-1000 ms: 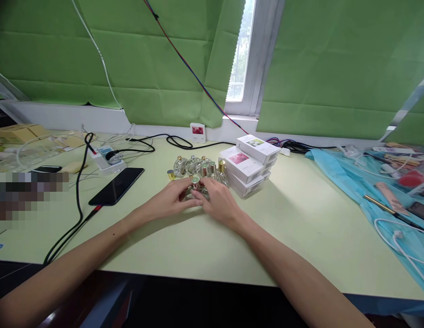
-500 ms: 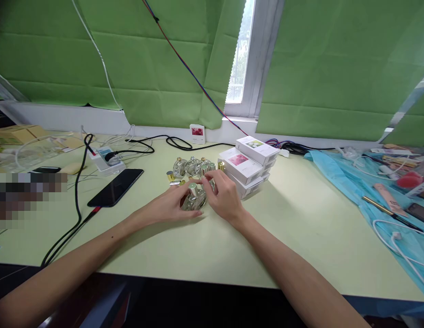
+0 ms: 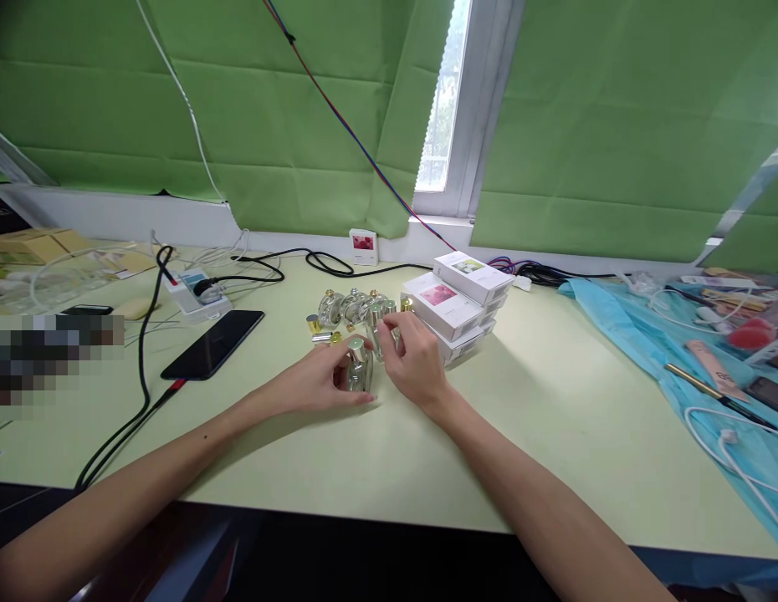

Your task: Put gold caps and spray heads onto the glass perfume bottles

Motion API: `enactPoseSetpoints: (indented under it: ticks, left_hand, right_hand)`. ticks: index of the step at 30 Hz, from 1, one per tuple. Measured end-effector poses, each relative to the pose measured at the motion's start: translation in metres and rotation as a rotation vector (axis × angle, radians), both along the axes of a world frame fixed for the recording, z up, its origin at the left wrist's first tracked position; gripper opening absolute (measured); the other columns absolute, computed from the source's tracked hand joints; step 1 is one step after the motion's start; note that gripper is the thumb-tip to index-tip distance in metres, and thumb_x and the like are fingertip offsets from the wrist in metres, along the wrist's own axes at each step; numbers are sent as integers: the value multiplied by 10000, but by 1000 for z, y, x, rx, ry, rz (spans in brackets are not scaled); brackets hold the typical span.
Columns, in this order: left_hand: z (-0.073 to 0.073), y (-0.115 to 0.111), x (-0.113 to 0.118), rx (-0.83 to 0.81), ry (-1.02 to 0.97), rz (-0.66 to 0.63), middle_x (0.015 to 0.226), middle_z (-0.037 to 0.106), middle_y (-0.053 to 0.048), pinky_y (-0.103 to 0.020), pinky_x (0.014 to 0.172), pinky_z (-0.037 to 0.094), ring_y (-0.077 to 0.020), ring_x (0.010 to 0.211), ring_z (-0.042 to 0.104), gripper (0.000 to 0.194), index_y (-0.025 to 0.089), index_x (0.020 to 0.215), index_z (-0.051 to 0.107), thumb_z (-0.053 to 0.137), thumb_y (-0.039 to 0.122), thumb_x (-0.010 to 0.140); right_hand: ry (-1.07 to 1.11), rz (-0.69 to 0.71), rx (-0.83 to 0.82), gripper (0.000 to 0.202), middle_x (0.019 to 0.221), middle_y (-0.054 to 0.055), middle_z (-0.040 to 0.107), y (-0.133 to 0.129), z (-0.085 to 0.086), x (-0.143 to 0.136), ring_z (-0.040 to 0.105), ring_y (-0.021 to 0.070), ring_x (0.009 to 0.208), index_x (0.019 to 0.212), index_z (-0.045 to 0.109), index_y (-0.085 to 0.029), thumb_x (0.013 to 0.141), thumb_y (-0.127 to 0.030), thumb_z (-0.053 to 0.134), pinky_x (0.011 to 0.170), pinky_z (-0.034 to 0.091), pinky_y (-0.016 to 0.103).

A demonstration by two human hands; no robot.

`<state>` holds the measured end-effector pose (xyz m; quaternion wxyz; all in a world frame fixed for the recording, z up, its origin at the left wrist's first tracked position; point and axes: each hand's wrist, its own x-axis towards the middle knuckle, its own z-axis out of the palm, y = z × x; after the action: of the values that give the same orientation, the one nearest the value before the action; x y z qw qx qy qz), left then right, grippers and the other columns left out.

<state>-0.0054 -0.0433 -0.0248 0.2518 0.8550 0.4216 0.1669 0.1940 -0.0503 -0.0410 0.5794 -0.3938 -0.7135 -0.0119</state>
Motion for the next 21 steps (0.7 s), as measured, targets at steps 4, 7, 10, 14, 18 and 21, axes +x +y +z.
enactPoseSetpoints:
  ticks: [4, 7, 10, 14, 18, 21]
  left_hand:
    - [-5, 5, 0, 33, -36, 61, 618, 572, 56, -291, 501, 338, -175, 549, 530, 689, 200, 1249, 554, 763, 630, 752]
    - [-11, 10, -1, 47, -50, 129, 618, 571, 49, -296, 496, 332, -183, 555, 543, 606, 210, 1118, 538, 760, 647, 760]
    - [-17, 15, -1, 55, -95, 163, 637, 588, 36, -299, 506, 353, -190, 568, 569, 537, 228, 1007, 495, 759, 638, 782]
    - [-21, 17, -1, 80, -153, 158, 662, 602, 33, -289, 514, 366, -185, 588, 587, 508, 231, 1053, 498, 759, 594, 813]
    - [-20, 16, 0, 31, -171, 149, 732, 641, 20, -281, 551, 422, -189, 653, 623, 632, 197, 1339, 462, 741, 497, 857]
    - [-21, 15, 1, 3, -170, 147, 851, 680, -18, -283, 570, 447, -182, 676, 627, 743, 182, 1482, 375, 721, 435, 875]
  right_hand:
    - [-3, 2, -18, 215, 754, 13, 632, 0, 0, 0, 477, 127, 556, 888, 580, -220, 1057, -322, 495, 571, 415, 290]
    - [-1, 9, -18, 214, 746, 10, 626, 0, -1, -1, 467, 125, 548, 891, 583, -221, 1056, -326, 496, 575, 415, 290]
    - [-12, -6, -16, 225, 742, 9, 626, 0, -2, -1, 467, 125, 543, 892, 587, -223, 1059, -340, 490, 568, 415, 291]
    - [-19, -2, -13, 222, 732, 3, 620, 0, -3, -2, 466, 125, 537, 888, 582, -226, 1060, -332, 489, 563, 413, 290]
    - [-19, 17, -4, 206, 748, 5, 629, 0, -4, -2, 466, 123, 540, 885, 578, -224, 1056, -307, 500, 569, 410, 287]
    - [-26, 8, -22, 210, 740, 3, 625, 0, -4, -3, 465, 125, 539, 889, 580, -227, 1057, -320, 497, 570, 409, 289]
